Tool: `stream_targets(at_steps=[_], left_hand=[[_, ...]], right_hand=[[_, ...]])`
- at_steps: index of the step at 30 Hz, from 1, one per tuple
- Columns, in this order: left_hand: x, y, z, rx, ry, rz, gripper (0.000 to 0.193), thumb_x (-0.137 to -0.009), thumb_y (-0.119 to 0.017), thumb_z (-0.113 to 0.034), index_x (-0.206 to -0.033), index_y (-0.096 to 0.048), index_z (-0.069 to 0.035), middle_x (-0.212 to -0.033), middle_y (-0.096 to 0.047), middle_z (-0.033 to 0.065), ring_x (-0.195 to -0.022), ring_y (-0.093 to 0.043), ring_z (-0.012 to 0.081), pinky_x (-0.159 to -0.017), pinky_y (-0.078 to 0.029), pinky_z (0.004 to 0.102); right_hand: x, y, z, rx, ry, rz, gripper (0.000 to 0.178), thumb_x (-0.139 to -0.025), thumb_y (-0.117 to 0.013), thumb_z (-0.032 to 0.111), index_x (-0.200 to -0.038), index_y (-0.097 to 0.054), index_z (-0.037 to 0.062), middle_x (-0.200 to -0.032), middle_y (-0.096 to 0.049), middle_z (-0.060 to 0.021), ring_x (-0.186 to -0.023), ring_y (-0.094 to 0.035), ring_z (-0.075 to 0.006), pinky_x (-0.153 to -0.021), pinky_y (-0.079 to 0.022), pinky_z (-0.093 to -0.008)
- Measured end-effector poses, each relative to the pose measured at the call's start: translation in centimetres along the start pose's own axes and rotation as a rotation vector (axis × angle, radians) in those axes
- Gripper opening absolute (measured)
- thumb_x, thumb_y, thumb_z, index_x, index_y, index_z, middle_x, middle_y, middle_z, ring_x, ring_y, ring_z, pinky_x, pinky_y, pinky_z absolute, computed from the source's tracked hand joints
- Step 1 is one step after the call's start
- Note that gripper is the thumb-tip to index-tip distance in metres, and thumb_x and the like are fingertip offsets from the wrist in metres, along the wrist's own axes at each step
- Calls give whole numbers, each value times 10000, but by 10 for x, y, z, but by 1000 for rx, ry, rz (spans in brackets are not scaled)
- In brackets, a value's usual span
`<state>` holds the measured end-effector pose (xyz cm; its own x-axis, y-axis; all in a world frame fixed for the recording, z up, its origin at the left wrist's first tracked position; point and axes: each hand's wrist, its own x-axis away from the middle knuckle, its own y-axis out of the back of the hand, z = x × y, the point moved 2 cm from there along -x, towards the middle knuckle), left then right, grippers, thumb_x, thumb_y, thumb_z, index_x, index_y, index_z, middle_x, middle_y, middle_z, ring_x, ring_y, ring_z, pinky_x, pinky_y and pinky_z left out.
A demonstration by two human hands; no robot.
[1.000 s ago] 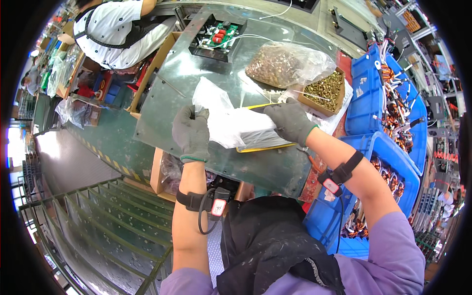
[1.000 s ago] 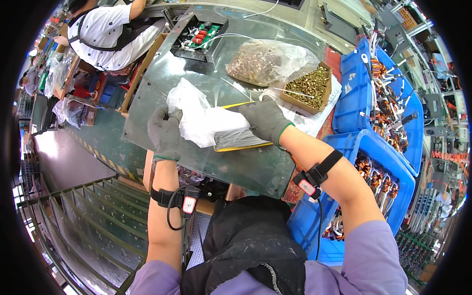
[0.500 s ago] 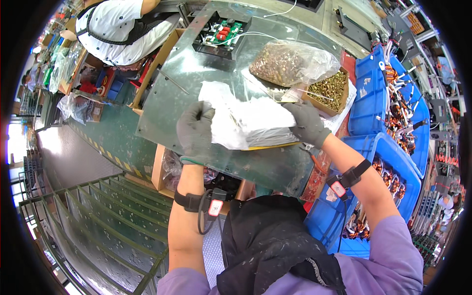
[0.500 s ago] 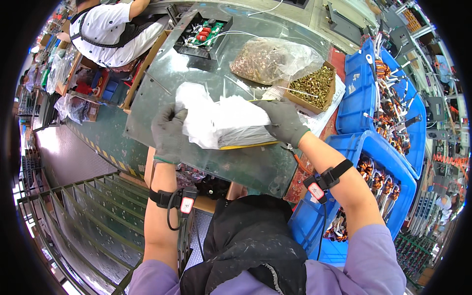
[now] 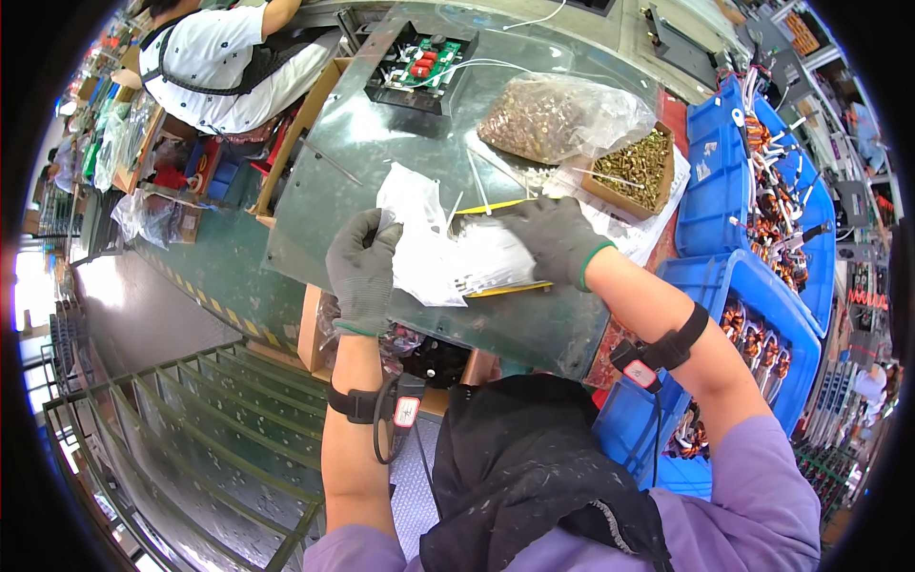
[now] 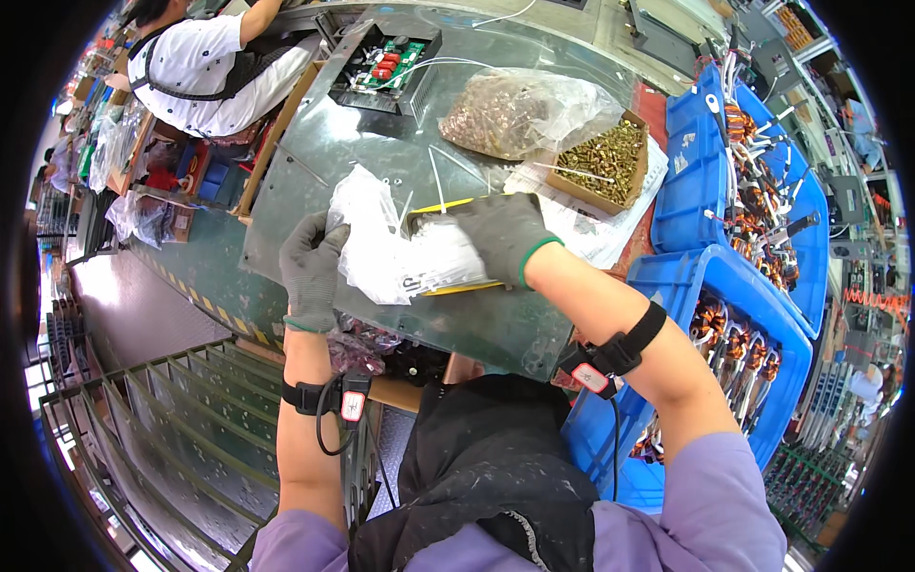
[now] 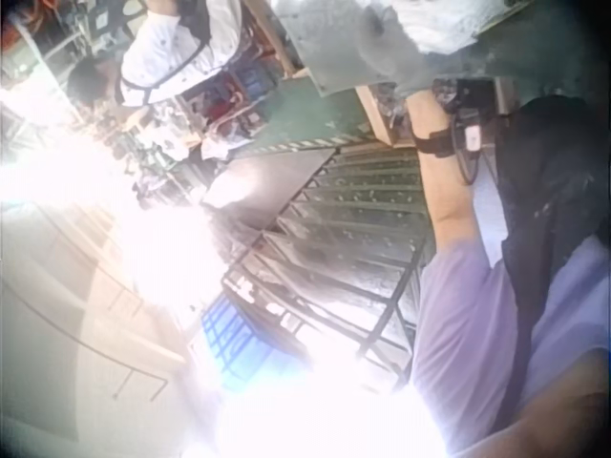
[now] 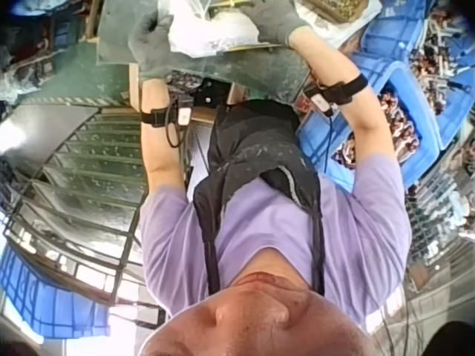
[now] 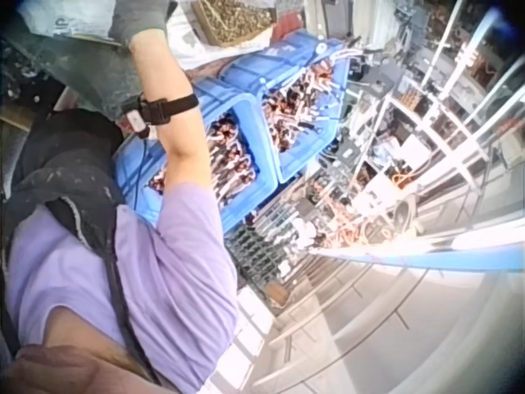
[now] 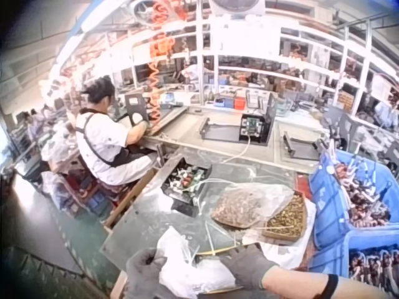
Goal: Gather components and secure wires in a large electronics assembly in a blue bin.
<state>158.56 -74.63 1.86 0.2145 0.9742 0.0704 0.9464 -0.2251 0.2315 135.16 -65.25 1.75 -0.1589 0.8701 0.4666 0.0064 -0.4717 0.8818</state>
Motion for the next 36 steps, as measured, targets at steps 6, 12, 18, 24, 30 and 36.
stream_targets(at_steps=[6, 12, 18, 24, 30, 36], left_hand=[[1, 9, 3, -24, -45, -6, 184, -849, -687, -44, -1005, -670, 52, -844, -667, 40, -764, -577, 81, -674, -469, 224], [0, 31, 6, -19, -38, -20, 193, -855, -680, -34, -1028, -665, 49, -873, -660, 31, -770, -578, 79, -674, -472, 225], [4, 19, 15, 0, 3, -46, 207, -846, -700, -49, -1029, -664, 39, -851, -651, 19, -745, -570, 77, -668, -479, 233], [2, 25, 17, -105, -20, -175, 180, -823, -729, -75, -958, -682, 34, -801, -648, 3, -727, -556, 76, -662, -475, 236], [4, 71, 24, -1, 47, -249, 169, -838, -710, -56, -979, -686, 35, -800, -641, -6, -705, -528, 64, -631, -445, 221], [10, 71, 29, 143, 81, -184, 190, -865, -683, -53, -1031, -675, 38, -865, -657, 16, -727, -547, 70, -645, -450, 217]], right_hand=[[-15, -31, 48, -117, 242, -411, 662, -849, -642, 344, -1400, -400, 65, -1401, -452, -148, -1278, -447, -325, -1071, -346, -453], [10, -32, 0, -209, 30, -383, 519, -878, -612, 288, -1338, -459, 103, -1309, -513, -112, -1230, -476, -311, -986, -400, -454], [-23, -3, 56, -798, -45, -565, 481, -855, -657, 232, -1281, -485, 89, -1207, -575, -179, -1041, -590, -381, -854, -479, -446], [-43, -6, 72, -572, -119, -500, 220, -847, -658, 220, -1016, -606, 89, -879, -650, -155, -853, -626, -368, -740, -481, -452], [5, -21, -7, -741, -69, -739, 122, -834, -665, 168, -891, -639, 64, -844, -649, -132, -819, -633, -335, -716, -496, -410], [32, -17, -25, -430, -151, -508, 386, -872, -621, 182, -1246, -540, 139, -1070, -626, -147, -894, -629, -361, -767, -506, -444]])
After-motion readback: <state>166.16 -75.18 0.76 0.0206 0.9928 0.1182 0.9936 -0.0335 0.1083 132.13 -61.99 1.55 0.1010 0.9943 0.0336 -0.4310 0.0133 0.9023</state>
